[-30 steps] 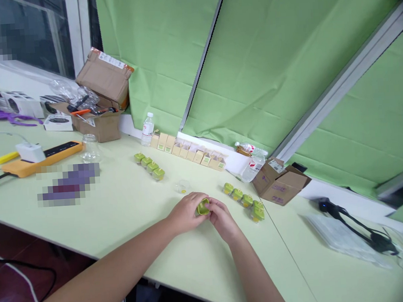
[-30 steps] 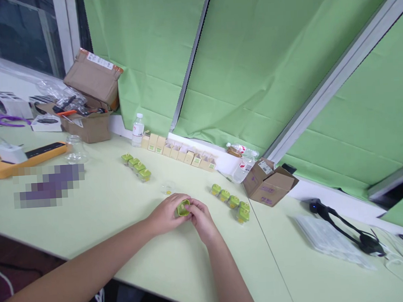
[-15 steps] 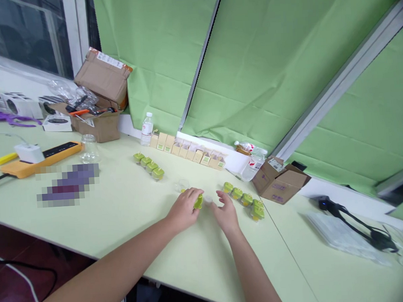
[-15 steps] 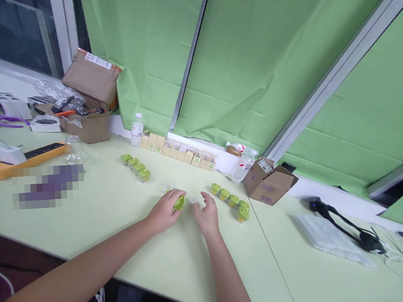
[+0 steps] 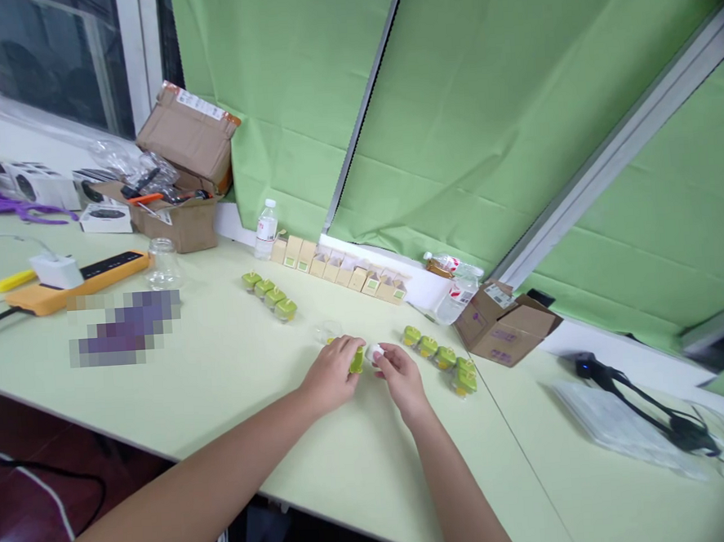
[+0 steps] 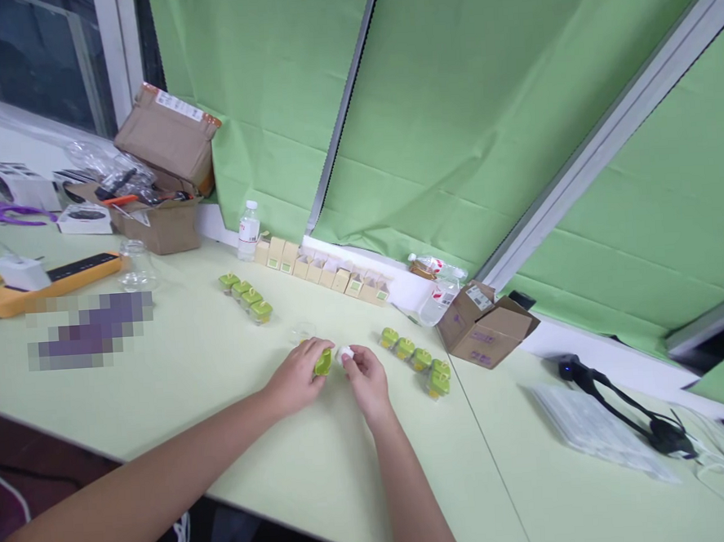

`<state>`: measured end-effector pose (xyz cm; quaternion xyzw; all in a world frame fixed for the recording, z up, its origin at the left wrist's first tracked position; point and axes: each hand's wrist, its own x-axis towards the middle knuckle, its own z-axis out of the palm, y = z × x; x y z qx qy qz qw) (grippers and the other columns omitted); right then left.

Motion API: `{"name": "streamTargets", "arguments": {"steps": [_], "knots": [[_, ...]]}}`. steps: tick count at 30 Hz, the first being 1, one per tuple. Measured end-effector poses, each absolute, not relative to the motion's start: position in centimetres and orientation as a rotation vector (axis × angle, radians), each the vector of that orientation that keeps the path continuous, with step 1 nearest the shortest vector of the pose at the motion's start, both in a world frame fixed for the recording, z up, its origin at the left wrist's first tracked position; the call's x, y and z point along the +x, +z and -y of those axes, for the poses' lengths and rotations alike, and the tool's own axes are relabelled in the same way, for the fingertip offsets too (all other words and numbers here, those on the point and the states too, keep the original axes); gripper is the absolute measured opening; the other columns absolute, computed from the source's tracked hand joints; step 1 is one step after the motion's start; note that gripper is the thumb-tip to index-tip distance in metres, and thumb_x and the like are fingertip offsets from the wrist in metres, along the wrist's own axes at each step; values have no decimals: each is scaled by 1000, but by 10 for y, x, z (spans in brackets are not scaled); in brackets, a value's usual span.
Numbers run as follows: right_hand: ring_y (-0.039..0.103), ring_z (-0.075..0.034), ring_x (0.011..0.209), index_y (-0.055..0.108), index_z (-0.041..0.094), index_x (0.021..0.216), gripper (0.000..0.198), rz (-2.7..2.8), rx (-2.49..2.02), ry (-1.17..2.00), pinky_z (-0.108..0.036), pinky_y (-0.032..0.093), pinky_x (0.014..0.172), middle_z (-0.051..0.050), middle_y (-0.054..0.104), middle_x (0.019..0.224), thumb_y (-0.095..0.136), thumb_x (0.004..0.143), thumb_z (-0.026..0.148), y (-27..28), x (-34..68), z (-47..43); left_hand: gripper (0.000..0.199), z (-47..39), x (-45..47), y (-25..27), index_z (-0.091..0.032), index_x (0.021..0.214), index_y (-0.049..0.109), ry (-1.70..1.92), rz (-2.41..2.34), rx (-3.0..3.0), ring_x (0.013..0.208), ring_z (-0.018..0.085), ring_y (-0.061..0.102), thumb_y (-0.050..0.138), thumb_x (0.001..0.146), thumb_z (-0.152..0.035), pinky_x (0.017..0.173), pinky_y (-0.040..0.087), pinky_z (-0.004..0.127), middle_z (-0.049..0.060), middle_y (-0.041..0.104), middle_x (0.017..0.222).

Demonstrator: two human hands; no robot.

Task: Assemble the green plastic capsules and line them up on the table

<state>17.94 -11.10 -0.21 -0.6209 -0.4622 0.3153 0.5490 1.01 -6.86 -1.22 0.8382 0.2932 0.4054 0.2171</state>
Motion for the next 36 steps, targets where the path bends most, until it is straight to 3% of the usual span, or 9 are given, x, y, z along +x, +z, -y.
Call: {"name": "streamTargets", "arguments": {"steps": [5,16,25,36], "knots": [[64,-21,86,64,21,100,45,1073,-1342,826,-32,53,72,-6,70,97,80,67,48,7,172,116,54,68,10,-13,-23,123,47,1124,-862,2339,111,26,54,53,73,-4,97,45,40,8,58,117],[65,-20,88,66,21,100,38,1191,-1278,901,-30,53,70,-6,72,95,79,73,45,11,167,121,53,67,10,-12,-24,122,47,1060,-983,2365,110,25,54,55,74,-6,95,44,39,7,58,116],[67,-20,86,66,21,100,36,1405,-1296,770,-33,55,77,-7,72,97,75,76,46,8,163,120,44,67,11,-15,-23,117,48,1021,-997,2449,106,27,54,54,76,-6,88,44,40,8,57,110],[64,-18,78,67,22,103,32,1530,-1373,670,-29,54,65,-5,72,96,69,79,43,-1,159,124,44,64,12,-26,-22,118,45,939,-938,2377,104,27,57,55,77,-8,85,45,38,9,60,110]]}}
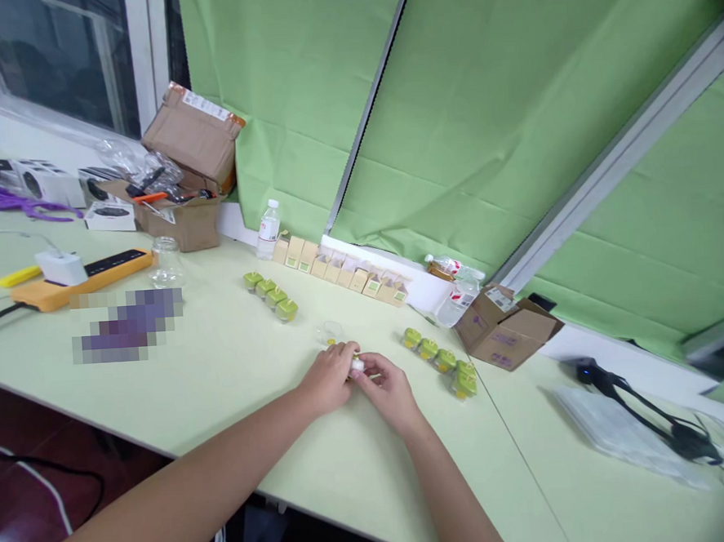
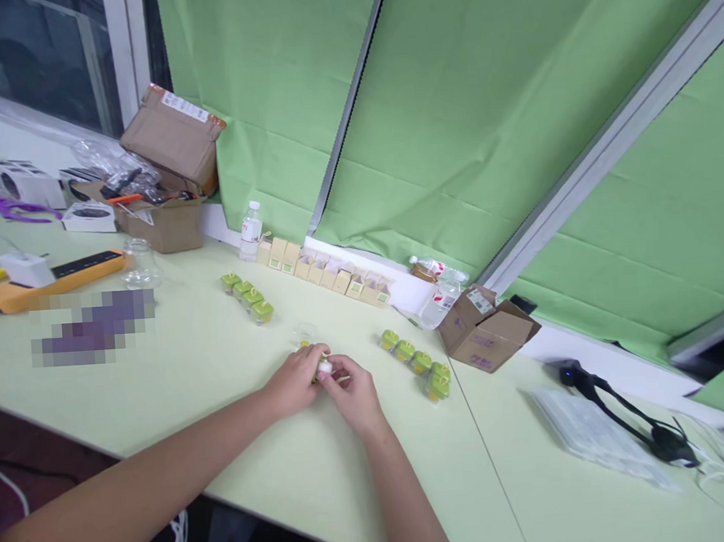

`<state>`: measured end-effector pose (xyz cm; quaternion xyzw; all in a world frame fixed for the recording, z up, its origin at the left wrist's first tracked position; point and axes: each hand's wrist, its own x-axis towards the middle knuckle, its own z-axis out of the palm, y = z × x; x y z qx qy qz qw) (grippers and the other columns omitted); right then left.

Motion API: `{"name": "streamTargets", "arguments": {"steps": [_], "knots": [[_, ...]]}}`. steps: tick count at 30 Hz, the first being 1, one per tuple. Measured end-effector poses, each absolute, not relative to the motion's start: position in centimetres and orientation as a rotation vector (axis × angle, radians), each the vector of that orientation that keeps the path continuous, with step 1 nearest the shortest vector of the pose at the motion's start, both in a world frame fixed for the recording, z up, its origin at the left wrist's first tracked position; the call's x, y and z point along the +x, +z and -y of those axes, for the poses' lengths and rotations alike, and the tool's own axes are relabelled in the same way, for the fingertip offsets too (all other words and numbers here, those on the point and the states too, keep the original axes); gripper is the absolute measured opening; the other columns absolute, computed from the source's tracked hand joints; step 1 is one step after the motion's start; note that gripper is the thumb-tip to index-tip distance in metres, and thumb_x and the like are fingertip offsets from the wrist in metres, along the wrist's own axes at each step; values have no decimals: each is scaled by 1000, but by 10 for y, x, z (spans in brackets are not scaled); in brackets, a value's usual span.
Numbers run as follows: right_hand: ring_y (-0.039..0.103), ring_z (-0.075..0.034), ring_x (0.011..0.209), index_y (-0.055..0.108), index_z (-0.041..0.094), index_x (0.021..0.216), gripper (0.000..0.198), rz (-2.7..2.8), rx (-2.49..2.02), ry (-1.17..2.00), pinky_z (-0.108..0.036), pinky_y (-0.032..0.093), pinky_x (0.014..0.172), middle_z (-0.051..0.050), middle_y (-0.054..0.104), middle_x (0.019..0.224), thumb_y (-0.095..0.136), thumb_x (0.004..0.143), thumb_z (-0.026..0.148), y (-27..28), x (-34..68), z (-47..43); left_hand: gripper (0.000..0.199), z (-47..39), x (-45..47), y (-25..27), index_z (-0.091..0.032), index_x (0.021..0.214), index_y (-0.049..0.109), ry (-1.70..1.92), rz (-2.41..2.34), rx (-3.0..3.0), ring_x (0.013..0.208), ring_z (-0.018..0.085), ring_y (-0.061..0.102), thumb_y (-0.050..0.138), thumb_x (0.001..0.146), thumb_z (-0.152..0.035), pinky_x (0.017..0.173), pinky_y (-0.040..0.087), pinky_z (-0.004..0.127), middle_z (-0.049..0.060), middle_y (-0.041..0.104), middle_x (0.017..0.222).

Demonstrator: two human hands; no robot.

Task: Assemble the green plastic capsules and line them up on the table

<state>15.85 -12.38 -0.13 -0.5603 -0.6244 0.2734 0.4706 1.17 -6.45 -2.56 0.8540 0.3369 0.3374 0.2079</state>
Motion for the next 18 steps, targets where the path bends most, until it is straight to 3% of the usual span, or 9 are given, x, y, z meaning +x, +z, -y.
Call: {"name": "streamTargets", "arguments": {"steps": [9,18], "knots": [[64,-19,76,68,22,104,30,1568,-1391,590,-29,51,67,-5,72,94,64,84,45,3,155,127,39,62,11,-26,-22,117,44,974,-855,2232,101,26,60,56,81,-15,83,48,36,7,63,105],[66,-19,75,72,23,101,29,1633,-1423,584,-30,52,68,-5,74,94,65,84,45,4,158,129,52,62,9,-30,-24,126,42,902,-822,2243,104,27,61,58,78,-13,83,50,36,9,64,112]]}}
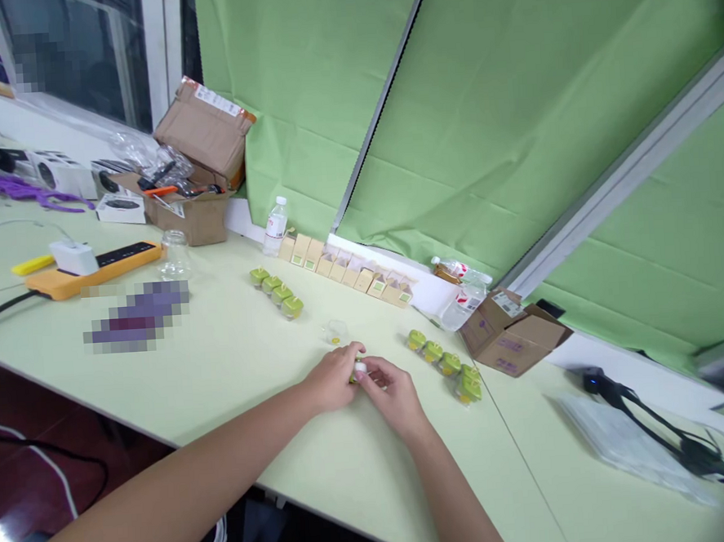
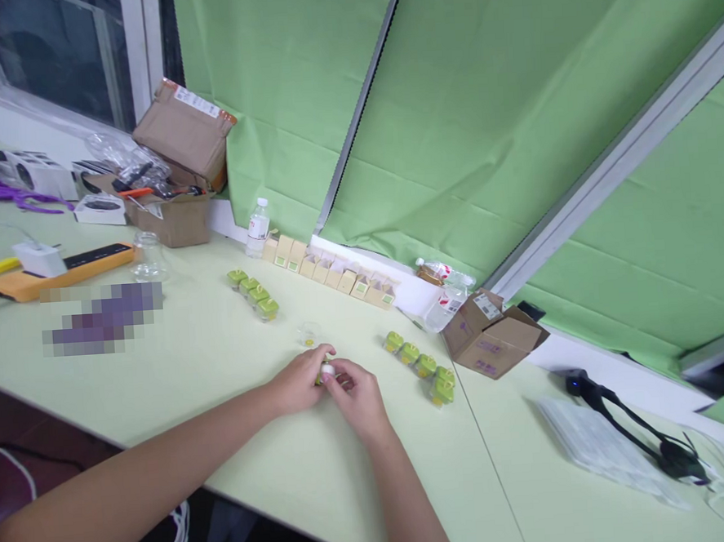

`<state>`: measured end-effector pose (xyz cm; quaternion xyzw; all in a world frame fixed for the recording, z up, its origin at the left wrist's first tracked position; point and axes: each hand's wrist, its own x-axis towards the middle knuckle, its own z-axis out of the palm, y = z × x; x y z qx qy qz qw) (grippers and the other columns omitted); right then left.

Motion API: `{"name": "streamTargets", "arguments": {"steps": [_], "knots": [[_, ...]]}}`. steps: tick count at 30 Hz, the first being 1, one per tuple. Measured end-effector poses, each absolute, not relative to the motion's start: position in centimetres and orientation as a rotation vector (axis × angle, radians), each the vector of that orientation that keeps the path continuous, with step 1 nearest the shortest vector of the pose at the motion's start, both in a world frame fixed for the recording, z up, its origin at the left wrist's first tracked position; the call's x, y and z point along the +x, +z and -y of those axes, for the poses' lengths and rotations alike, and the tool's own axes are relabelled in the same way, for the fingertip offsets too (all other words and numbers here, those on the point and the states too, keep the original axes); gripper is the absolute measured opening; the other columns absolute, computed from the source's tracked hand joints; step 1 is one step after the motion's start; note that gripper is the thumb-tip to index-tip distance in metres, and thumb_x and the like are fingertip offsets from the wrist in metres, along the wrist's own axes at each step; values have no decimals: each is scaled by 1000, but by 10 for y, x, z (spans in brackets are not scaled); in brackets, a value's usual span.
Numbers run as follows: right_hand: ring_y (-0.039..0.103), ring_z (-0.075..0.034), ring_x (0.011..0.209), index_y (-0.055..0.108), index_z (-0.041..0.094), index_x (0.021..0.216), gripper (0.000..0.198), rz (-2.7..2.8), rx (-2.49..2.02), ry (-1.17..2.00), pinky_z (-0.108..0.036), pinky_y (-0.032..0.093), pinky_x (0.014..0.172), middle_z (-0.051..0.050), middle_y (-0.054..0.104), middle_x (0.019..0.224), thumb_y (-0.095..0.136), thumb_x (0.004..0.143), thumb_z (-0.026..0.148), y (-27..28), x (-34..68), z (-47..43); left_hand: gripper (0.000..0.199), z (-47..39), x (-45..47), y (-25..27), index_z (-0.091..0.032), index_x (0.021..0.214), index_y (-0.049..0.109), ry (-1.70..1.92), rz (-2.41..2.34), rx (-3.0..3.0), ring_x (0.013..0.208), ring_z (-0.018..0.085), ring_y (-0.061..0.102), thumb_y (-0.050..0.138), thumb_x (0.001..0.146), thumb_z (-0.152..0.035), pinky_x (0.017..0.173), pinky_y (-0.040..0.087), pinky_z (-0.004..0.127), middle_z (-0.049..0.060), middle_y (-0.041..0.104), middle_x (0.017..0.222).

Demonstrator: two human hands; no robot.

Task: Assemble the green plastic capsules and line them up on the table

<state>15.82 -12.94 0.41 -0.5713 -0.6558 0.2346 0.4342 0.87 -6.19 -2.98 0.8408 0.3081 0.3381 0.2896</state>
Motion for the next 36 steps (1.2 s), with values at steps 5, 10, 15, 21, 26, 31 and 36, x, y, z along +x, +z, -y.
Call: {"name": "streamTargets", "arguments": {"steps": [5,10,15,21,26,31,36], "knots": [[67,-19,74,68,23,101,27,1610,-1446,566,-31,53,67,-5,74,92,65,84,43,2,157,130,52,62,8,-29,-24,126,42,901,-793,2245,104,27,61,57,77,-12,82,50,36,9,63,114],[69,-20,70,61,24,102,32,1510,-1486,543,-31,54,66,-4,75,87,72,79,44,-3,157,128,48,60,9,-31,-23,121,49,922,-762,2212,109,27,59,57,76,-11,88,49,38,9,61,118],[70,-21,72,65,23,94,30,1530,-1510,489,-31,54,65,-5,75,89,73,77,46,-4,158,127,38,59,9,-31,-21,112,55,946,-751,2203,104,26,59,57,76,-12,85,49,37,9,63,111],[70,-20,75,68,22,94,32,1487,-1481,518,-31,55,66,-6,75,92,74,76,47,-2,158,126,29,59,11,-28,-21,104,57,989,-725,2117,93,22,61,57,77,-14,79,49,33,6,64,101],[70,-21,80,66,20,91,34,1342,-1375,656,-31,56,70,-7,74,91,77,73,47,-2,162,121,26,59,14,-25,-21,101,56,1028,-688,1981,86,19,61,59,75,-17,75,48,29,2,64,95],[68,-20,71,65,21,92,26,1342,-1488,582,-31,53,63,-6,74,87,71,76,42,-4,170,120,29,61,15,-22,-21,104,56,1018,-692,1868,85,18,61,62,75,-20,72,47,27,1,65,93],[66,-19,67,69,23,85,14,1552,-1663,433,-30,50,64,-2,73,79,57,82,31,-2,171,122,32,66,16,-17,-21,103,57,1007,-624,1855,91,18,61,63,72,-16,77,48,27,1,65,97]]}}
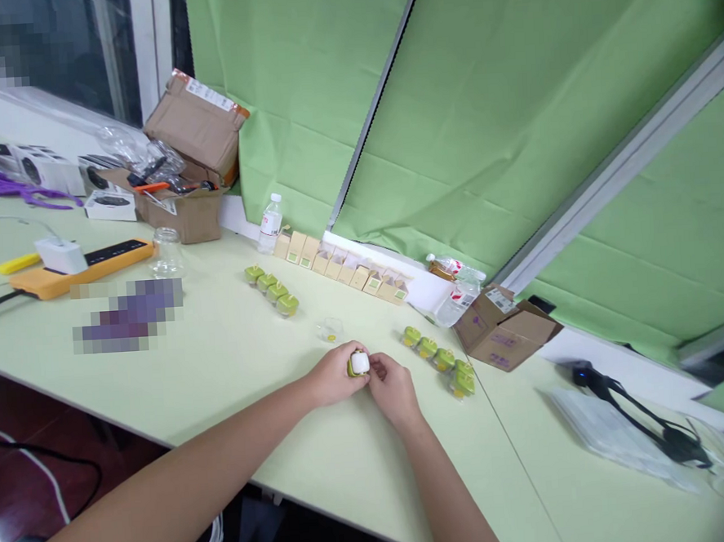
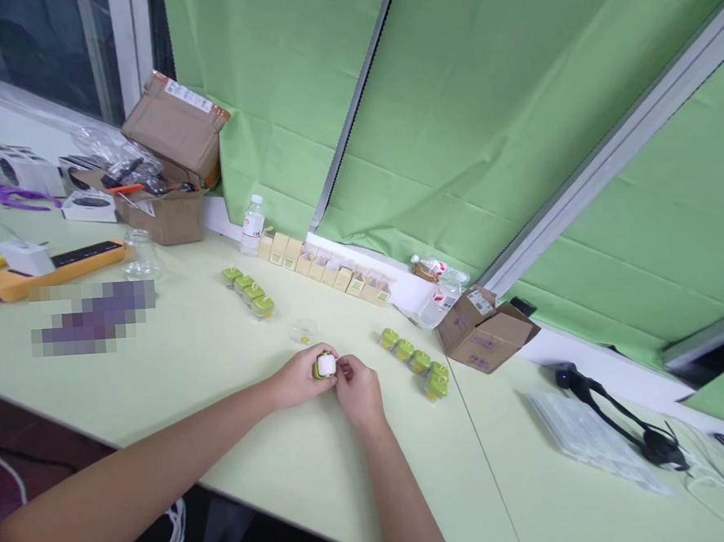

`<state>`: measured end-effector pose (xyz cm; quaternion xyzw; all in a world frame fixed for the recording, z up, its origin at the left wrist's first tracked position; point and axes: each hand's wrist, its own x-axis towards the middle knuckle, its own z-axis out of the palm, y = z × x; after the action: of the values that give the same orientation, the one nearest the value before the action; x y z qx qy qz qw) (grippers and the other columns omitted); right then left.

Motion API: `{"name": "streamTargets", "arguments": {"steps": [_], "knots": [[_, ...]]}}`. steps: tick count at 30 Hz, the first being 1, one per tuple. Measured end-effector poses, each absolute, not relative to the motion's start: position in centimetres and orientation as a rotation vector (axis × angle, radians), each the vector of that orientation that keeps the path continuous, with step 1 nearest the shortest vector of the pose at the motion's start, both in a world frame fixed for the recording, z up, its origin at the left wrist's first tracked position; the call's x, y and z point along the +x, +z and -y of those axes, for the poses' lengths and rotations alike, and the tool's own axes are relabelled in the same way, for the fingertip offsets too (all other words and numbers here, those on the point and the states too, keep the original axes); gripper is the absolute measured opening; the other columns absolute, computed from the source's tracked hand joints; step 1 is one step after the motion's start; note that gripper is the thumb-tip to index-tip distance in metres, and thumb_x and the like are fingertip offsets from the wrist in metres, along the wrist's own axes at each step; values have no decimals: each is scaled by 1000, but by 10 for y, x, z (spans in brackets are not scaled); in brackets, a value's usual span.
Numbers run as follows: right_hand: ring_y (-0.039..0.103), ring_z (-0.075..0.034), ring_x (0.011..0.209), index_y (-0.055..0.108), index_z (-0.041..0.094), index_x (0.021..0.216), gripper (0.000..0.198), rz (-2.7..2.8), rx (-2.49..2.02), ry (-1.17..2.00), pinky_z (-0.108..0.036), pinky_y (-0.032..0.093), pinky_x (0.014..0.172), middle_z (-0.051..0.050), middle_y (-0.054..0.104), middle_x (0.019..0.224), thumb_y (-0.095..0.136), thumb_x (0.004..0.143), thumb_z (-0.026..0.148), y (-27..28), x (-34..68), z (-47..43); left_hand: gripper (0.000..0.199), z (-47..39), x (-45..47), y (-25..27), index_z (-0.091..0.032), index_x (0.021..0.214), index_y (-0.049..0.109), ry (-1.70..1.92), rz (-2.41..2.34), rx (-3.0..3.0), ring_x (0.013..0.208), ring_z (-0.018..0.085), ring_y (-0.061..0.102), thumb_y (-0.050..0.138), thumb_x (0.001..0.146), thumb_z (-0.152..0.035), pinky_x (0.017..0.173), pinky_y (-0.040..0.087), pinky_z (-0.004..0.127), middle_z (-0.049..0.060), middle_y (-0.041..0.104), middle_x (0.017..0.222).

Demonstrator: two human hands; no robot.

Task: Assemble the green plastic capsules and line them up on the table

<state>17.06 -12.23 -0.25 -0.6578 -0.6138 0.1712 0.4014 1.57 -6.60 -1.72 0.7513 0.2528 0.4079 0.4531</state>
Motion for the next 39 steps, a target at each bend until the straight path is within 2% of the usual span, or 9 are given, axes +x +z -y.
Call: {"name": "streamTargets", "arguments": {"steps": [4,7,10,14,17,20,27,33,39], "knots": [[67,-21,72,67,21,86,27,1411,-1583,562,-30,50,63,-5,73,81,53,88,45,4,169,122,31,65,16,-16,-21,103,59,1025,-647,1838,89,19,61,64,72,-19,75,47,27,1,66,97],[66,-21,70,65,20,90,34,1327,-1508,705,-29,49,58,-7,73,85,59,84,53,5,169,121,29,63,17,-16,-21,101,60,1038,-647,1839,87,18,61,64,72,-18,73,47,27,1,66,94],[65,-20,66,64,22,98,32,1367,-1499,671,-29,50,60,-5,72,82,62,82,49,0,171,120,30,63,17,-16,-21,101,60,1038,-651,1835,86,18,61,66,72,-20,73,47,26,1,66,94],[64,-20,67,65,24,99,28,1437,-1562,565,-31,50,63,-3,71,81,52,88,46,-5,173,120,28,66,15,-13,-21,100,61,1044,-648,1842,86,18,61,67,73,-21,73,47,26,1,68,94],[63,-20,69,66,22,97,35,1421,-1520,631,-30,49,59,-5,69,84,47,91,51,0,171,122,26,67,14,-11,-21,99,62,1042,-632,1835,84,17,63,68,74,-23,72,47,26,1,69,93],[62,-20,68,65,22,99,35,1422,-1449,719,-29,49,57,-4,68,84,53,89,53,4,169,124,27,67,14,-10,-21,100,62,1047,-634,1831,83,17,64,68,74,-24,73,48,26,0,70,92],[60,-18,61,63,23,97,21,1328,-1502,733,-29,48,56,-2,70,80,53,87,38,-2,173,120,30,66,15,-13,-22,100,62,1033,-664,1845,82,17,62,70,71,-23,69,46,25,-1,69,90],[61,-19,62,64,22,98,33,1369,-1443,760,-30,49,55,-3,66,73,51,90,51,1,170,122,30,66,15,-14,-23,102,60,1029,-623,1820,83,17,63,68,73,-22,70,46,25,-1,69,91],[60,-17,57,61,23,102,27,1297,-1460,761,-30,50,55,-2,68,79,53,88,45,-3,171,119,32,67,13,-12,-23,102,60,1025,-667,1861,81,16,61,69,72,-22,68,45,24,-1,68,89]]}}
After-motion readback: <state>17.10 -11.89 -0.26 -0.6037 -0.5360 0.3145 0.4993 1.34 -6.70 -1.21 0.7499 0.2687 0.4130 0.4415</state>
